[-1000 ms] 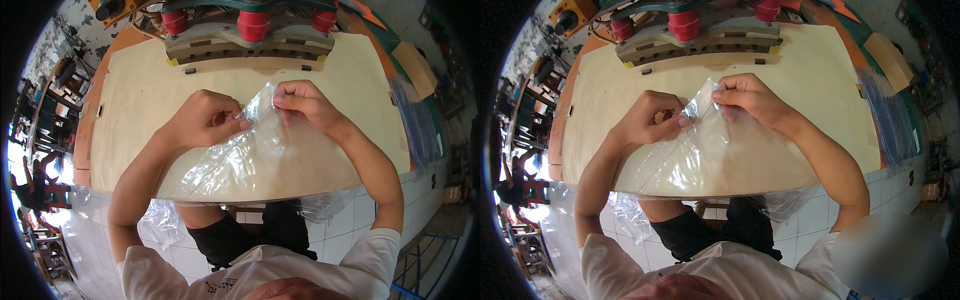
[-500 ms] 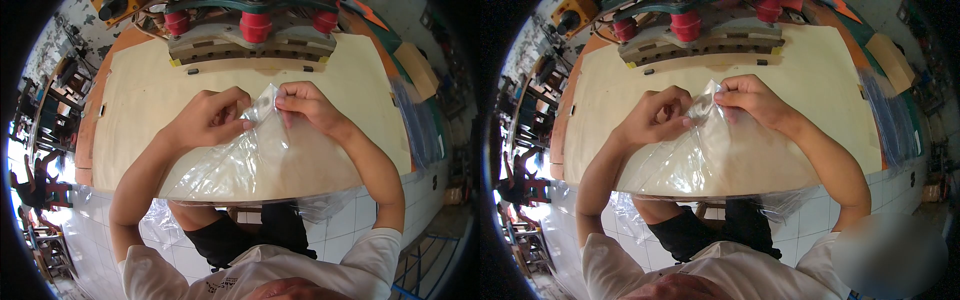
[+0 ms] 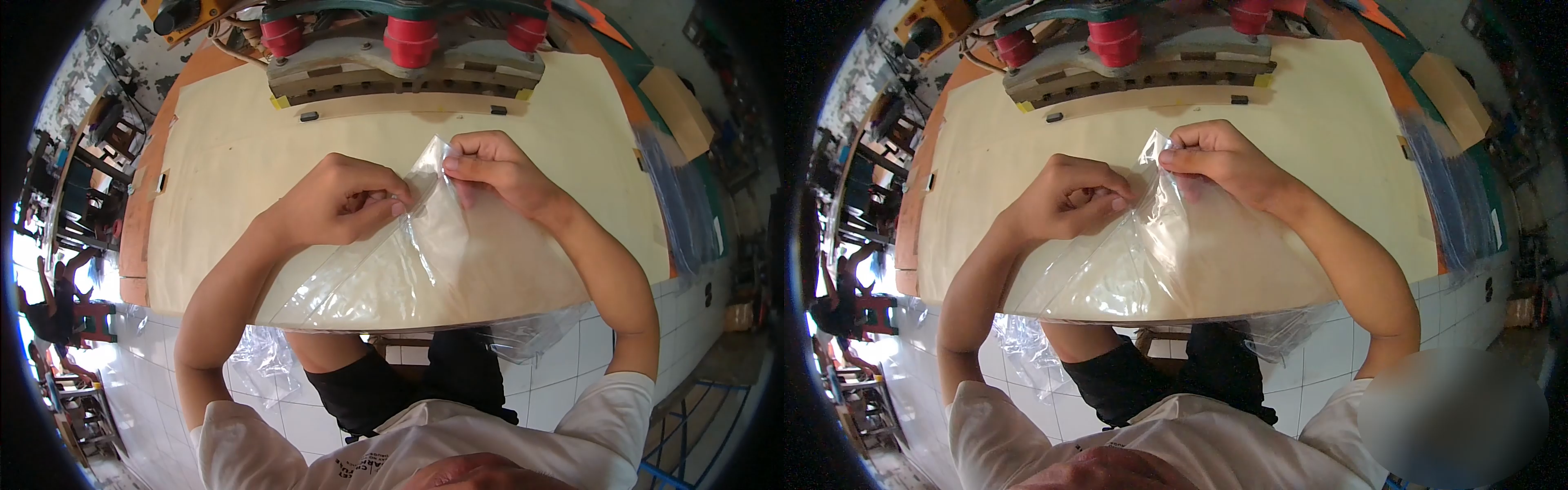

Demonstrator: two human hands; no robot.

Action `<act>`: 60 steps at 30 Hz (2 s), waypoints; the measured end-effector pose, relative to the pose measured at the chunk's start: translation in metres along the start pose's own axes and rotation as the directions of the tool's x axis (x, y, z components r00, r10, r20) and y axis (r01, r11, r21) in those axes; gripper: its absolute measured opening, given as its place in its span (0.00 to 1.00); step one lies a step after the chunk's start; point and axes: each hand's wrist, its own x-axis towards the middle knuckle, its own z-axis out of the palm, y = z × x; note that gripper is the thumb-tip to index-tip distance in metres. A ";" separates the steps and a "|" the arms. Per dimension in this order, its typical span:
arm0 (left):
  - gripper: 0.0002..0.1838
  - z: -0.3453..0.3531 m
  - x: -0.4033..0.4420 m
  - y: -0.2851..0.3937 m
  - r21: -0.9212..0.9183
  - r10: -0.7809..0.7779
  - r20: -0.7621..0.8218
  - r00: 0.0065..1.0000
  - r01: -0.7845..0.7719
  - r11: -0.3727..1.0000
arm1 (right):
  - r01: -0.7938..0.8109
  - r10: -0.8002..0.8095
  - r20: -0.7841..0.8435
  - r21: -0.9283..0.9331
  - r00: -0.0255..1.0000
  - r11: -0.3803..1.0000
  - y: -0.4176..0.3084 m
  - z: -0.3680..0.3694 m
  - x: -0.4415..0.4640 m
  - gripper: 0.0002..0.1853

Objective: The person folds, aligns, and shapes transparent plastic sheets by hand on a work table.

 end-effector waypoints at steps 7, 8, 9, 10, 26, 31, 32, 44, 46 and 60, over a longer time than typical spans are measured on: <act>0.04 -0.001 0.000 0.001 -0.011 -0.049 0.016 0.999 0.049 0.999 | 0.017 -0.016 0.017 -0.027 1.000 1.000 0.001 -0.001 0.001 0.13; 0.04 -0.001 0.000 0.002 -0.011 -0.049 0.016 0.999 0.049 0.999 | 0.017 -0.016 0.018 -0.026 1.000 1.000 0.001 -0.001 0.001 0.13; 0.04 -0.002 0.000 0.003 -0.022 -0.069 0.026 0.997 0.070 0.997 | 0.011 -0.010 0.023 -0.023 1.000 1.000 0.001 -0.001 0.001 0.13; 0.04 -0.002 0.000 0.004 -0.033 -0.090 0.035 0.995 0.091 0.995 | 0.004 -0.004 0.028 -0.019 1.000 1.000 0.001 -0.001 0.001 0.13; 0.06 -0.001 0.000 0.001 -0.042 -0.033 0.037 0.999 0.034 0.999 | 0.006 -0.006 0.003 -0.042 1.000 0.999 -0.002 0.002 0.000 0.14; 0.06 -0.001 0.000 0.001 0.000 -0.015 0.033 0.999 0.015 1.000 | 0.022 -0.021 0.022 -0.029 1.000 0.999 0.000 0.001 0.000 0.14; 0.06 -0.001 0.000 0.002 -0.001 -0.015 0.034 0.999 0.015 1.000 | 0.022 -0.021 0.022 -0.028 1.000 0.999 0.000 0.001 0.000 0.14; 0.05 -0.001 0.000 0.000 -0.037 -0.083 0.041 0.996 0.084 0.996 | -0.004 0.005 0.026 -0.040 1.000 0.999 0.000 0.000 0.000 0.14; 0.05 -0.001 -0.001 -0.001 -0.017 -0.035 0.039 0.999 0.036 0.999 | 0.023 -0.023 0.024 -0.005 0.999 1.000 0.003 0.001 0.001 0.14; 0.05 -0.002 -0.001 0.001 -0.030 -0.088 0.060 0.994 0.090 0.996 | -0.006 0.006 0.022 -0.037 1.000 0.999 -0.002 0.002 -0.001 0.14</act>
